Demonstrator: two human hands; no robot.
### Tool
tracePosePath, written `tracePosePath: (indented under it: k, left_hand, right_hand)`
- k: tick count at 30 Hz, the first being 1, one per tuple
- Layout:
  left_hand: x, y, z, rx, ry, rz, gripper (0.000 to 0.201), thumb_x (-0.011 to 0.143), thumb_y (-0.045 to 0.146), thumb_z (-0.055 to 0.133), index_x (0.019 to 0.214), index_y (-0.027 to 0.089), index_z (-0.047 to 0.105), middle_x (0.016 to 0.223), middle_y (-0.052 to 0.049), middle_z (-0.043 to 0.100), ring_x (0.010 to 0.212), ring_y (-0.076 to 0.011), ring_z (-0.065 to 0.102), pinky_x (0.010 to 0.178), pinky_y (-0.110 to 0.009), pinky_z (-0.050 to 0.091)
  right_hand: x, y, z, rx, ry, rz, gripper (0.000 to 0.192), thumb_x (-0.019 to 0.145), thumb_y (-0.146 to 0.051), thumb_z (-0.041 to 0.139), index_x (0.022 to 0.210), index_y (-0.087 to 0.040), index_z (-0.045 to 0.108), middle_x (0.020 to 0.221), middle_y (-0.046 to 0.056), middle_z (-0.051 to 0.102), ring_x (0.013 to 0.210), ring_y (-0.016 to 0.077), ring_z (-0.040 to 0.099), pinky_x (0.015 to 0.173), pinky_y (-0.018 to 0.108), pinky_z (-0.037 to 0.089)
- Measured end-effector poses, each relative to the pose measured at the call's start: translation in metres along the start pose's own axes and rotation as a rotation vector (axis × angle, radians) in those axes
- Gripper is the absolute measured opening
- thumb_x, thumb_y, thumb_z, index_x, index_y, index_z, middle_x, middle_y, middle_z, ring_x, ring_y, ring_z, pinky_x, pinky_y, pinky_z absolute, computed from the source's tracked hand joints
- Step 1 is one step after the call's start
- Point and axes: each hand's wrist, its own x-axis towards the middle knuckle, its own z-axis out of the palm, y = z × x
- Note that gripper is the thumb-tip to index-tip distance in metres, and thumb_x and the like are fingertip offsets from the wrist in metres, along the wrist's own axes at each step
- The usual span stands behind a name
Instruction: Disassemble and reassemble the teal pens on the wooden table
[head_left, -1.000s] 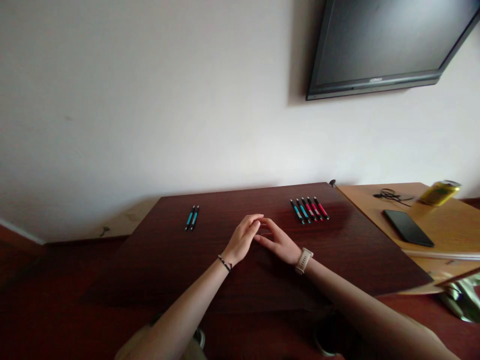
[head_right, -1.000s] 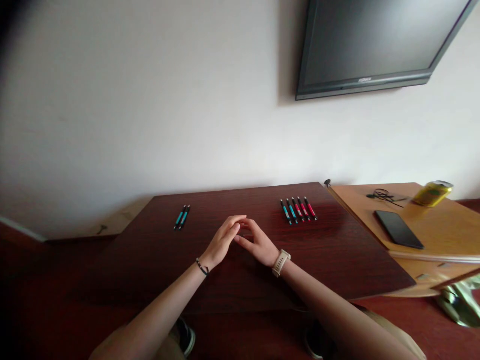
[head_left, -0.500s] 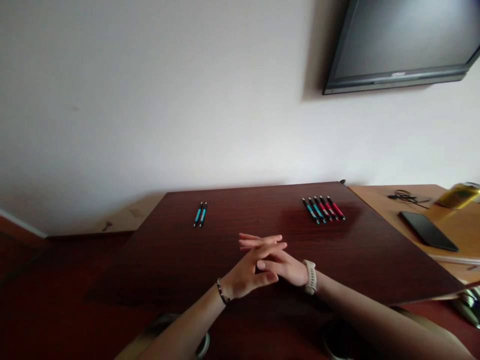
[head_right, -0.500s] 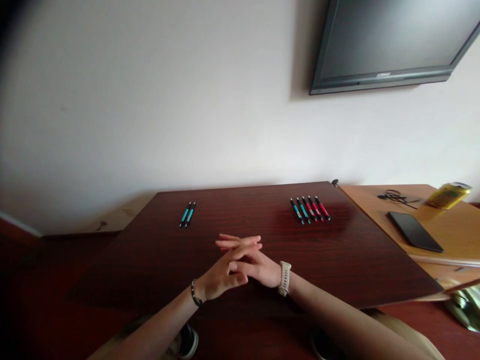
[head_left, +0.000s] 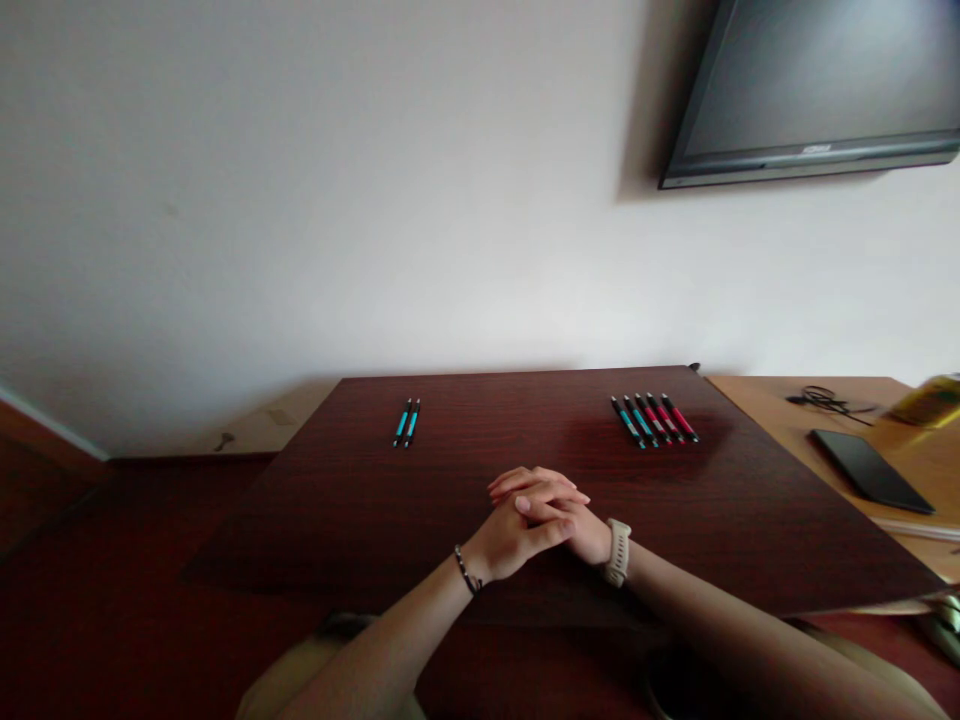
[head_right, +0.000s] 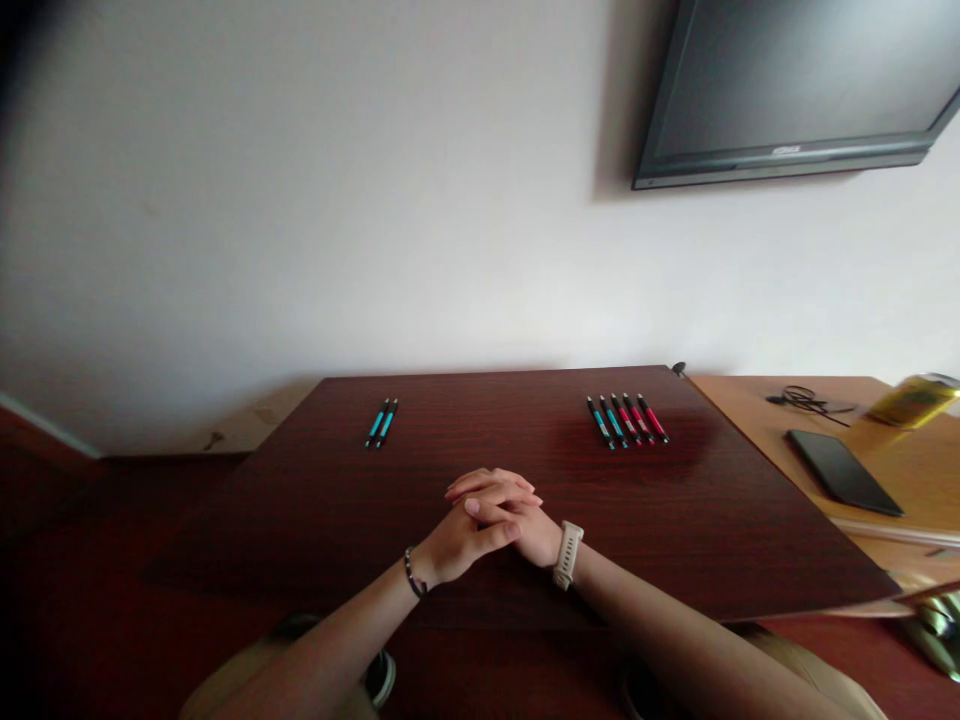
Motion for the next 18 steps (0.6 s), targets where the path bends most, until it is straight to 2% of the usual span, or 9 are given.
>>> tracePosePath:
  k: [6,8,10,13,14,16,17,18]
  left_hand:
    - [0.011,-0.006,0.002,0.024,-0.001,0.024,0.039,0.097,0.046,0.062,0.127,0.023,0.073,0.135,-0.011,0.062,0.132,-0.0316,0.055,0.115,-0.046,0.044]
    - [0.014,-0.007,0.001,0.027,-0.019,0.049,0.045,0.095,0.05,0.066,0.133,0.025,0.069,0.139,-0.011,0.061,0.134,-0.0329,0.054,0.116,-0.05,0.043]
    - [0.016,-0.007,-0.002,0.052,-0.052,0.063,0.061,0.092,0.052,0.071,0.147,0.029,0.057,0.149,-0.012,0.055,0.14,-0.0343,0.051,0.118,-0.053,0.041]
    - [0.017,-0.007,-0.01,0.154,-0.065,0.038,0.098,0.085,0.056,0.079,0.165,0.035,0.027,0.17,-0.014,0.028,0.154,-0.0393,0.032,0.121,-0.058,0.039]
    - [0.018,-0.008,-0.014,0.206,-0.025,0.02,0.106,0.084,0.056,0.08,0.167,0.036,0.018,0.173,-0.015,0.019,0.158,-0.0401,0.023,0.122,-0.059,0.037]
    - [0.018,-0.008,-0.022,0.319,0.128,0.006,0.104,0.09,0.052,0.074,0.168,0.035,0.007,0.174,-0.015,0.013,0.161,-0.0376,0.014,0.124,-0.06,0.032]
    - [0.018,-0.007,-0.025,0.389,0.205,0.017,0.096,0.095,0.048,0.069,0.168,0.034,0.009,0.174,-0.015,0.015,0.161,-0.036,0.016,0.126,-0.059,0.029]
    - [0.018,-0.005,-0.026,0.471,0.23,0.042,0.089,0.096,0.045,0.069,0.167,0.033,0.017,0.173,-0.014,0.019,0.16,-0.0357,0.019,0.128,-0.059,0.025]
  right_hand:
    - [-0.002,0.004,-0.005,-0.069,0.049,0.011,0.032,0.103,-0.05,0.048,0.121,-0.036,0.07,0.13,0.006,0.068,0.132,0.0278,0.061,0.115,0.047,0.047]
    - [-0.003,0.003,-0.006,-0.082,0.046,0.012,0.037,0.104,-0.05,0.049,0.132,-0.033,0.066,0.14,0.008,0.063,0.133,0.0285,0.06,0.114,0.046,0.048]
    - [-0.005,0.002,-0.009,-0.134,0.033,0.012,0.052,0.104,-0.05,0.051,0.152,-0.029,0.05,0.155,0.012,0.052,0.138,0.0309,0.055,0.115,0.05,0.047]
    - [-0.003,0.002,-0.019,-0.307,0.017,-0.008,0.075,0.104,-0.048,0.053,0.167,-0.025,0.019,0.168,0.017,0.032,0.151,0.0343,0.04,0.121,0.056,0.04]
    - [-0.001,0.002,-0.023,-0.352,0.02,-0.007,0.079,0.105,-0.046,0.053,0.168,-0.025,0.012,0.17,0.017,0.027,0.151,0.0341,0.04,0.12,0.056,0.042]
    - [0.003,0.005,-0.033,-0.418,0.023,-0.02,0.078,0.105,-0.04,0.052,0.168,-0.026,0.009,0.17,0.018,0.027,0.144,0.0325,0.049,0.112,0.052,0.051]
    - [0.004,0.007,-0.036,-0.471,0.004,-0.052,0.075,0.103,-0.037,0.054,0.167,-0.026,0.017,0.169,0.017,0.029,0.142,0.0321,0.052,0.112,0.052,0.052]
    - [0.005,0.011,-0.037,-0.538,-0.043,-0.09,0.07,0.1,-0.033,0.058,0.164,-0.026,0.03,0.167,0.016,0.033,0.145,0.0331,0.049,0.115,0.054,0.048]
